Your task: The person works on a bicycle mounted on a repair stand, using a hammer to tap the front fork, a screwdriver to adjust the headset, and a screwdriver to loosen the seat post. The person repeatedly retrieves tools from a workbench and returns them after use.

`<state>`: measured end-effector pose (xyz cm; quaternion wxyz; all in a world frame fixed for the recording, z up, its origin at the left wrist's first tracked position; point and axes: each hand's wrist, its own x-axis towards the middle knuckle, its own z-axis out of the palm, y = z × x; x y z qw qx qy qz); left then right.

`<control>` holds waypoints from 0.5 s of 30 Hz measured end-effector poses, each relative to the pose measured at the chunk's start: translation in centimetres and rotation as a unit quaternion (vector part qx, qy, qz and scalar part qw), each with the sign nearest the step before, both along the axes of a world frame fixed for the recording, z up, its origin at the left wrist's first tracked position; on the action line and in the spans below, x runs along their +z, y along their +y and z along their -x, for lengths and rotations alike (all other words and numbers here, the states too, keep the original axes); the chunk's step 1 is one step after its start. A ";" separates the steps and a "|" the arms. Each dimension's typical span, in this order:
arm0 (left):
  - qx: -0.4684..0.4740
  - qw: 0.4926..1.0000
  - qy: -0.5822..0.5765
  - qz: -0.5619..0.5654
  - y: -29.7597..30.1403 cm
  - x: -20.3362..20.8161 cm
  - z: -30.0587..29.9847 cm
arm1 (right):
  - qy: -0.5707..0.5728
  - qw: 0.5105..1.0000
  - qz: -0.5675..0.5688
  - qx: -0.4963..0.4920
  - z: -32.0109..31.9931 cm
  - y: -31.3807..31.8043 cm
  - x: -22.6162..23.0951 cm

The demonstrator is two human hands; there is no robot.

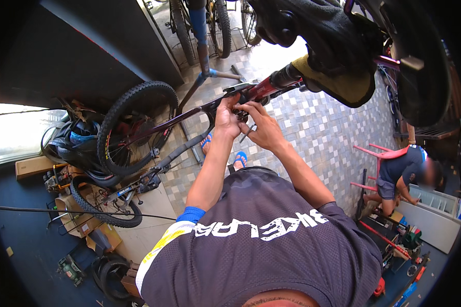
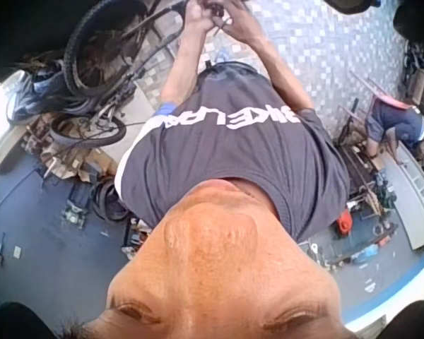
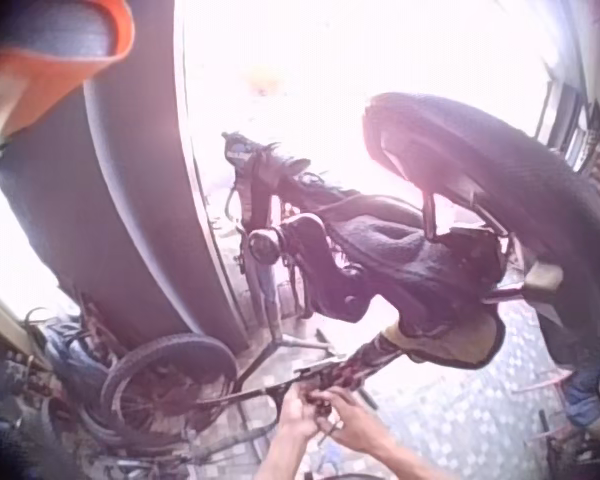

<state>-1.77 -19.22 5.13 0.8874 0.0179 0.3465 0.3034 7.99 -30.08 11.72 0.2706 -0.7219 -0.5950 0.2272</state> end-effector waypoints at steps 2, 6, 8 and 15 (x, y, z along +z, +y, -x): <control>0.004 1.000 -0.013 0.024 0.0 -0.9 -0.2 | -0.006 1.000 -0.010 0.003 0.0 -0.2 -0.1; -0.024 0.996 -0.090 0.009 0.8 -2.8 0.1 | -0.009 0.999 -0.038 0.007 -0.2 -0.4 -0.8; -0.018 0.996 -0.092 0.002 0.9 -3.4 -0.1 | -0.009 0.999 -0.042 0.007 -0.2 -0.3 -0.9; -0.014 0.995 -0.092 -0.028 1.1 -3.4 0.1 | -0.013 1.000 -0.027 -0.006 0.1 -0.1 -0.7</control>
